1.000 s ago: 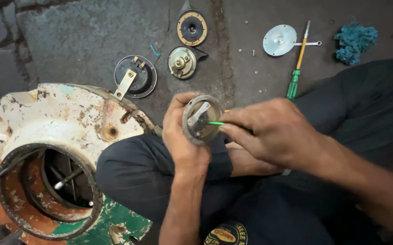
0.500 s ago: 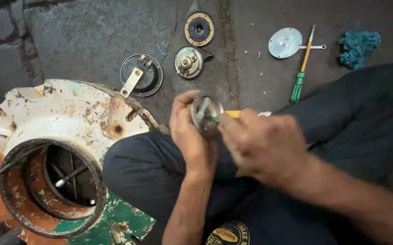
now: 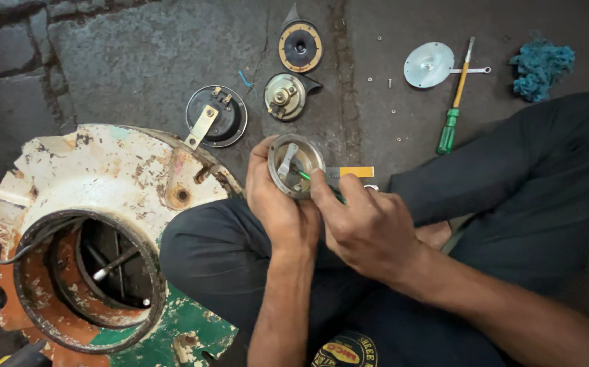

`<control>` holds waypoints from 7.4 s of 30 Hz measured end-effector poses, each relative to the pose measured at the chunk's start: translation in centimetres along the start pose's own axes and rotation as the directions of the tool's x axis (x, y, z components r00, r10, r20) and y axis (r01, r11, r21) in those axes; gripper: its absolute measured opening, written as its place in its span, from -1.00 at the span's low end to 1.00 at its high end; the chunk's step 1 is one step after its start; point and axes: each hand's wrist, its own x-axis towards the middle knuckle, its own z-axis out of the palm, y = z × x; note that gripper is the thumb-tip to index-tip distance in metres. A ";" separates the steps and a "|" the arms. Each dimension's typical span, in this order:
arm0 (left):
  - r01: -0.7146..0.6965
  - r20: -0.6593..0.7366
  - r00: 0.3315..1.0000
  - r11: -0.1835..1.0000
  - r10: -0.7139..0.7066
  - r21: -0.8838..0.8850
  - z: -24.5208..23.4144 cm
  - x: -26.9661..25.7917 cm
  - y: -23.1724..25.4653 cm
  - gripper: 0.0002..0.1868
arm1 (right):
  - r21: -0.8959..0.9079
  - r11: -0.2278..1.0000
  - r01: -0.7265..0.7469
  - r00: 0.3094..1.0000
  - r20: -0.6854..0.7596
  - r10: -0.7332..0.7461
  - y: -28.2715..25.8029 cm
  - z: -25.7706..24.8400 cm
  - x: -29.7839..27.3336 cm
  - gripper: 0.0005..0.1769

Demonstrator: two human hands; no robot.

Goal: The person sits on the floor and uses a scraper and screwdriver to clean and adjust a small cylindrical motor component. They scrape the exterior and interior surfaces, then use a screwdriver to manipulate internal parts.

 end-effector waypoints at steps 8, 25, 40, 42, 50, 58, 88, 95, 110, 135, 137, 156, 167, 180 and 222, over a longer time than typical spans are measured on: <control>-0.014 0.082 0.997 1.000 0.015 -0.005 -0.4 -0.1 -0.7 -0.75 | 0.144 0.987 -0.065 0.988 0.150 0.043 1.7 -3.4 2.4 -0.82; -0.012 0.055 0.998 1.000 0.012 -0.011 -1.9 1.5 -1.8 -0.75 | 0.135 0.979 -0.154 0.981 0.138 0.135 1.1 -0.7 3.1 -0.67; -0.092 -0.073 0.992 0.982 0.105 0.167 -2.4 2.6 -1.0 -0.75 | 0.136 0.989 -0.060 0.996 -0.059 0.069 -1.0 2.9 0.3 -0.61; -0.082 -0.058 0.994 0.991 0.088 0.105 -2.1 2.3 -0.9 -0.74 | 0.146 0.987 -0.067 0.995 -0.057 0.076 -0.9 2.7 0.4 -0.60; -0.037 0.022 0.999 0.998 0.039 -0.053 -1.5 1.8 -1.3 -0.75 | 0.133 0.989 -0.058 0.997 -0.045 0.064 0.3 1.8 -0.2 -0.53; 0.003 0.053 0.999 0.988 0.006 -0.154 -2.0 2.4 -1.4 -0.80 | 0.280 0.951 -0.129 0.988 -0.043 0.147 0.5 0.5 -0.2 -0.71; -0.126 0.130 0.985 0.990 0.116 0.070 -0.7 0.7 0.0 -0.66 | 0.017 0.999 0.047 0.955 0.292 -0.050 0.0 -2.1 5.6 -0.67; -0.095 0.142 0.987 0.989 0.078 0.116 -1.8 2.7 -0.8 -0.61 | 0.003 1.000 0.011 0.993 0.119 -0.012 -1.3 0.6 3.7 -0.71; 0.061 0.107 0.993 0.987 -0.045 -0.150 -2.1 4.4 -2.7 -0.62 | -0.121 0.990 0.067 0.996 -0.057 -0.075 1.7 3.6 -0.6 -0.57; -0.005 0.170 0.985 0.984 -0.026 0.178 -2.5 3.2 -2.9 -0.63 | 0.029 0.989 -0.144 0.858 0.501 0.110 0.7 -0.6 7.0 -0.76; -0.027 0.140 0.990 0.976 -0.004 0.218 -3.3 3.7 -3.2 -0.62 | 0.028 0.986 -0.166 0.908 0.393 0.142 -0.2 0.9 6.1 -0.79; 0.063 0.043 0.996 0.967 -0.076 0.245 -2.7 5.8 -3.6 -0.60 | -0.306 0.950 -0.059 0.987 -0.160 0.010 0.8 6.4 -1.0 -0.79; 0.057 0.140 0.988 0.996 -0.065 0.062 -3.2 6.2 -4.4 -0.57 | 0.039 0.991 -0.125 0.992 0.011 0.125 2.3 5.3 -1.1 -0.74; 0.030 0.238 0.971 0.997 -0.013 -0.069 -2.0 4.9 -4.0 -0.63 | 0.612 0.623 -0.487 0.852 0.178 0.491 4.3 2.0 0.2 -0.84; -0.129 0.215 0.964 0.983 0.156 -0.133 -2.8 3.6 -1.8 -0.69 | 0.688 0.712 -0.138 0.983 0.006 0.185 3.8 4.6 1.4 -0.86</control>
